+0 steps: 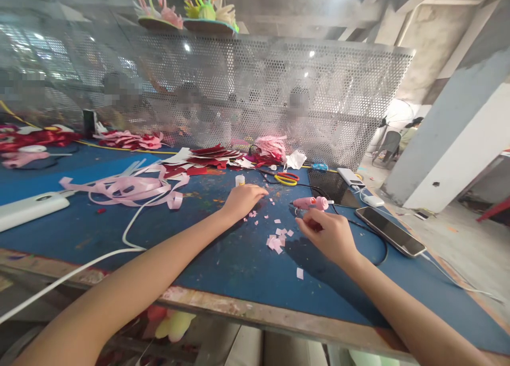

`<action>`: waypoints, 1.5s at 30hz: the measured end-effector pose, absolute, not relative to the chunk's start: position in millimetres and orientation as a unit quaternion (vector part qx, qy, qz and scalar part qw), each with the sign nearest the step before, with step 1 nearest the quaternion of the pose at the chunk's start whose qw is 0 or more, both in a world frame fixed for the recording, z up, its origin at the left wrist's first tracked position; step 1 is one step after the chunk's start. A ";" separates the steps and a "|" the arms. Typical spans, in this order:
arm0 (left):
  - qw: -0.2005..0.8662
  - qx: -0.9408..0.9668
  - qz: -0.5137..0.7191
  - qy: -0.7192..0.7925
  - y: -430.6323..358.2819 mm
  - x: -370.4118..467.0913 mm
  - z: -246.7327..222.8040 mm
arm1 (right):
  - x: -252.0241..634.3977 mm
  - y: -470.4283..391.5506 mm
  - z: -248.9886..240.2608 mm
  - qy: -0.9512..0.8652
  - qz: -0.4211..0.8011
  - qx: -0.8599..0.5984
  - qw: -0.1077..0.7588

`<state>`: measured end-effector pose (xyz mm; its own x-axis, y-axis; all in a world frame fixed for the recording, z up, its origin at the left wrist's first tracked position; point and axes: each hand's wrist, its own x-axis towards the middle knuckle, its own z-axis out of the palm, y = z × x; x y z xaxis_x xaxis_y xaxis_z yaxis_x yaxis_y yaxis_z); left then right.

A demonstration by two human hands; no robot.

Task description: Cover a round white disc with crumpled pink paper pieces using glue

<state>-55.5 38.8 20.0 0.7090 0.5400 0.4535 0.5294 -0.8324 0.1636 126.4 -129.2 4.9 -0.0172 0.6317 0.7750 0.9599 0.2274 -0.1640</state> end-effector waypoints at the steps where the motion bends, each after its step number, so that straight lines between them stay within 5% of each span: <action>1: 0.013 0.924 0.248 0.292 39.1 -55.6 19.9 | 126.4 -129.1 4.9 -0.682 -0.214 -0.581 0.388; 6: 0.024 0.911 0.266 0.315 35.9 -55.7 23.1 | 125.3 -130.2 6.6 -0.690 -0.223 -0.560 0.401; 13: 0.034 0.926 0.290 0.238 12.7 -45.5 19.6 | 130.2 -137.7 21.5 -0.635 -0.307 -0.476 0.525; 19: 0.089 0.955 0.210 0.190 -2.7 -34.9 3.4 | 137.3 -136.9 26.1 -0.530 -0.373 -0.496 0.578; 28: 0.124 0.943 0.195 0.240 2.5 -33.3 -5.0 | 162.6 -121.6 21.3 -0.401 -0.233 -0.600 0.652; 32: 0.133 0.940 0.223 0.220 -0.1 -34.7 3.0 | 170.7 -114.2 15.5 -0.415 -0.072 -0.663 0.618; 38: 0.151 0.926 0.272 0.212 -0.3 -41.5 12.2 | 167.8 -107.8 1.3 -0.524 0.118 -0.715 0.448; 45: 0.165 0.917 0.314 0.181 -0.6 -41.1 11.1 | 167.1 -101.8 -9.1 -0.558 0.114 -0.721 0.395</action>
